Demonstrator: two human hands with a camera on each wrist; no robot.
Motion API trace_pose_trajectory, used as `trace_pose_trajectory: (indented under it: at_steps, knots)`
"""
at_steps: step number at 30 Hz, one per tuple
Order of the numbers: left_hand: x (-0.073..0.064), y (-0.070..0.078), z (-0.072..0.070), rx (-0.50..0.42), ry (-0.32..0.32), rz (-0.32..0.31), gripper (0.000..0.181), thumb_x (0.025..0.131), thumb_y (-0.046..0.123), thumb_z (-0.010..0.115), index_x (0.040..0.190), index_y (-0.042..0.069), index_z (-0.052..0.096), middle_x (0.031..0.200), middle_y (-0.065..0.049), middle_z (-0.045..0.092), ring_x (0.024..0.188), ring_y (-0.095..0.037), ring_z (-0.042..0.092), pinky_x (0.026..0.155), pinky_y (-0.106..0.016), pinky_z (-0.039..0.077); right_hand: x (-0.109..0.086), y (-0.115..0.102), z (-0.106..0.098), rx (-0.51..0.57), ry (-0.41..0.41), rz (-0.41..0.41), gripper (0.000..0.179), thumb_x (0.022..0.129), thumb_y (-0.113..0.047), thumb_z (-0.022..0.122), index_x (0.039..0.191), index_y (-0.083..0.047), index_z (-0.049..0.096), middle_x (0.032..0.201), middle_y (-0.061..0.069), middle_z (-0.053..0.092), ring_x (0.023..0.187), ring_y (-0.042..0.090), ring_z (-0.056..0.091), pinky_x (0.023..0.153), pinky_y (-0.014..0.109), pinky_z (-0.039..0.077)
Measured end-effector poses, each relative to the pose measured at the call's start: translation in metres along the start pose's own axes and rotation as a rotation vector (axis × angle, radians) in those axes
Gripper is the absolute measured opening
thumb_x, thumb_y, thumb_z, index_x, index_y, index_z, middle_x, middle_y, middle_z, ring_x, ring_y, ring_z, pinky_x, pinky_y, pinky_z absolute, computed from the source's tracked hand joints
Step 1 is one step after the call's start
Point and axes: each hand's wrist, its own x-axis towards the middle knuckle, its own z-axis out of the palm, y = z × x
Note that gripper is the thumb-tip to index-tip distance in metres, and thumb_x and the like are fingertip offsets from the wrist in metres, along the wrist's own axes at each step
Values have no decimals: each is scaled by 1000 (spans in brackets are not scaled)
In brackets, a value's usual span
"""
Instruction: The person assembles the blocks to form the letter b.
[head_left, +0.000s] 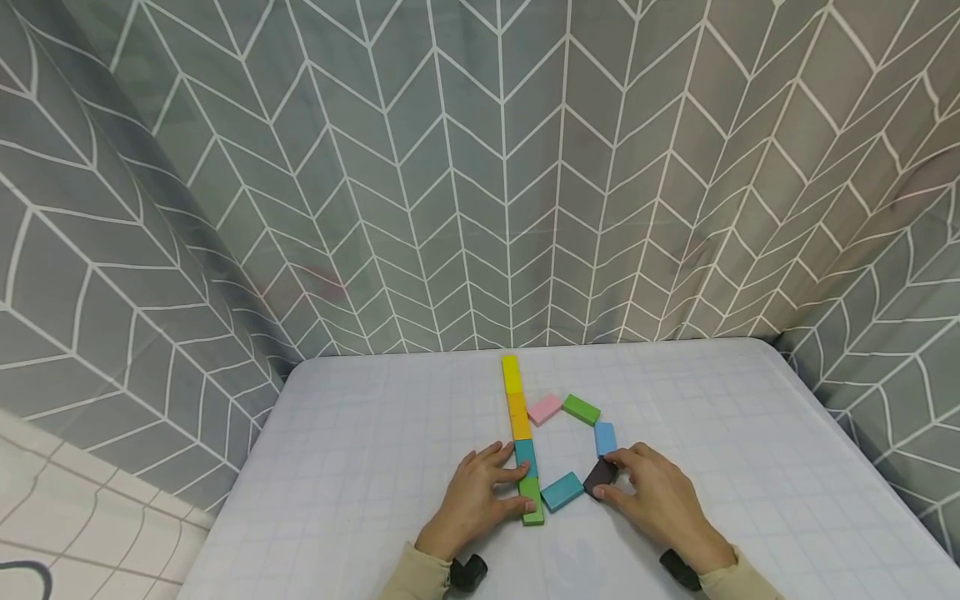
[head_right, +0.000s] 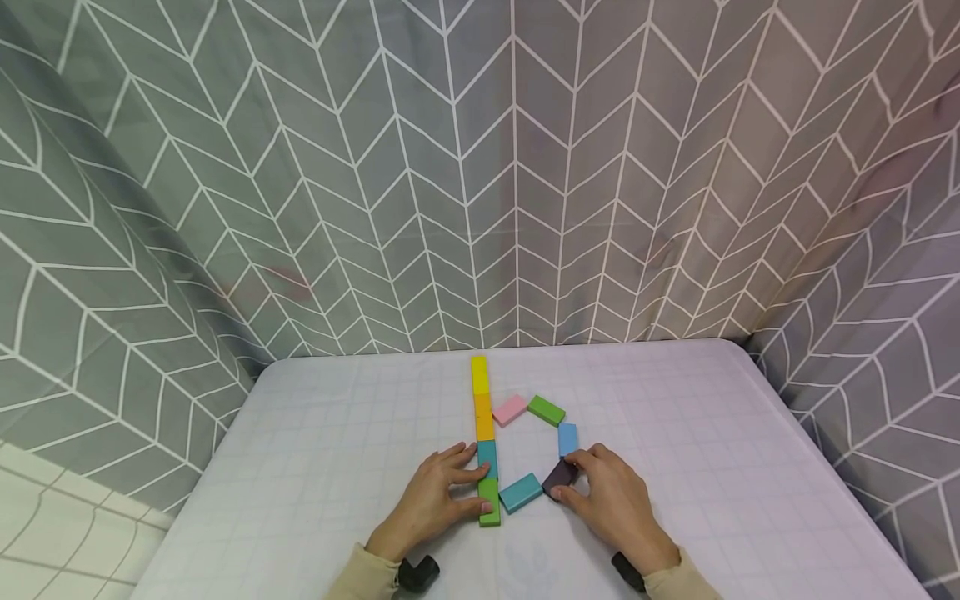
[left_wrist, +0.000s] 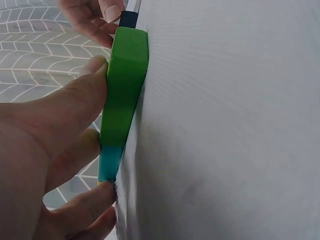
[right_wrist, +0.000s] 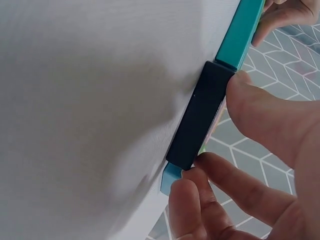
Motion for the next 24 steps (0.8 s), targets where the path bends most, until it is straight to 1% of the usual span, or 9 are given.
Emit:
trace_pose_trajectory:
  at_steps: [8, 13, 16, 18, 20, 24]
  knots:
    - [1, -2, 0, -13, 7, 20, 59, 83, 47, 89, 135, 22, 74, 158, -6, 57, 152, -32, 48, 124, -67, 34, 0, -1, 0, 3, 14, 5, 46, 76, -34, 96, 111, -9, 80, 94, 2, 69, 74, 6, 56, 57, 22, 44]
    - [1, -3, 0, -21, 6, 22, 60, 83, 48, 88, 135, 22, 74, 159, -6, 57, 152, -32, 48, 124, -66, 34, 0, -1, -1, 6, 11, -10, 46, 76, -36, 96, 112, -10, 80, 93, 0, 69, 73, 5, 55, 57, 22, 43]
    - [1, -3, 0, -18, 5, 23, 60, 83, 48, 88, 135, 23, 73, 159, -6, 56, 152, -32, 48, 124, -66, 34, 1, -1, -3, 24, 7, -25, 46, 77, -35, 95, 113, -11, 80, 96, -1, 68, 75, 5, 55, 58, 22, 43]
    - [1, -3, -1, -16, 6, 25, 60, 83, 48, 88, 136, 23, 73, 159, -6, 56, 152, -32, 48, 124, -66, 34, 4, -2, -5, 49, -10, -49, 46, 78, -34, 95, 116, -13, 79, 100, -2, 68, 77, 5, 56, 61, 21, 44]
    - [1, -3, -1, -14, 7, 29, 60, 83, 48, 88, 136, 23, 73, 159, -6, 56, 152, -32, 48, 123, -66, 35, 7, -3, -7, 87, -44, -93, 49, 78, -33, 95, 120, -14, 78, 107, -2, 67, 79, 4, 55, 63, 21, 45]
    - [1, -3, -1, -16, 4, 34, 60, 84, 48, 87, 136, 23, 73, 159, -6, 56, 152, -32, 48, 123, -67, 36, 13, -11, -8, 137, -148, -201, 57, 79, -29, 95, 128, -13, 74, 116, 2, 65, 75, 0, 50, 63, 20, 44]
